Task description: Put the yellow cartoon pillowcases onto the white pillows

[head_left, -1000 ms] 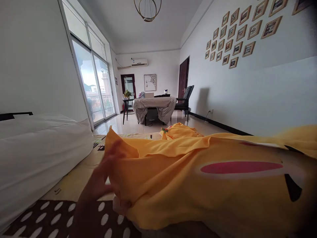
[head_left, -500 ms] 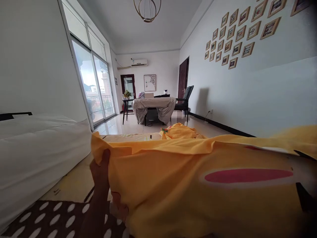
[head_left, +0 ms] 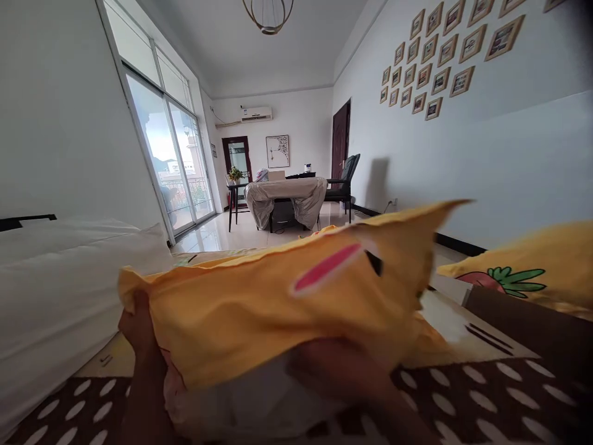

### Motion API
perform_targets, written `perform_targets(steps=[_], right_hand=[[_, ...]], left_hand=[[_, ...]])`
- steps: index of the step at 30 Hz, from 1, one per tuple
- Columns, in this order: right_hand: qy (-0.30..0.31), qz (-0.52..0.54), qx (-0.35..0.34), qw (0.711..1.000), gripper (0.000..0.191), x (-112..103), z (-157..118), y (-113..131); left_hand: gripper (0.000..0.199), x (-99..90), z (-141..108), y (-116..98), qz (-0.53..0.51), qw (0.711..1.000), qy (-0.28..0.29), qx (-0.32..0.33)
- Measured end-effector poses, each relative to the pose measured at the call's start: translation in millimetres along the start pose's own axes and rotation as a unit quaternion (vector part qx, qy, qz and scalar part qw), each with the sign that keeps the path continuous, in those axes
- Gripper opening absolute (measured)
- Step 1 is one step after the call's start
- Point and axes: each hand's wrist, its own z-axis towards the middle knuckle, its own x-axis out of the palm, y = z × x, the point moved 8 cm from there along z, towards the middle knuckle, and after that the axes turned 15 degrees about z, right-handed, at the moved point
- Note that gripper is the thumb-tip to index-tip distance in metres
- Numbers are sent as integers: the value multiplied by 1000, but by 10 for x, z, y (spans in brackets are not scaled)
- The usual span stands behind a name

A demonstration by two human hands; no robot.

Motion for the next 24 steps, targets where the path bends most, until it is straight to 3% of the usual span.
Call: perform_targets(steps=[2,4,6,10,13,16,20,24], right_hand=[[7,32,-15,999,23,-76,111,-83],[-17,50,-12,999,38,-130,231,-255],[-40,54,13,998,45,-79,326,-476],[-39,71,50,995,44,231,409,-772],[-52,56,45,996,39,311,417,-844],[-92,25,69,993,31,176,388,-1010],[-155,-16,129,979,31,-95,255,-1373],[-180,-41,153,971,32,-190,127,-1574]], left_hand=[[43,66,60,-16,-7,1000,6,9],[59,160,28,-185,-6,994,29,102],[60,338,-145,-395,35,970,93,220],[48,903,-801,-563,128,862,288,398],[43,1283,-1181,-413,204,781,374,455],[41,1446,-1190,-232,272,765,375,448],[34,1364,-1014,-203,306,775,328,445],[36,1298,-1043,-254,307,762,319,472]])
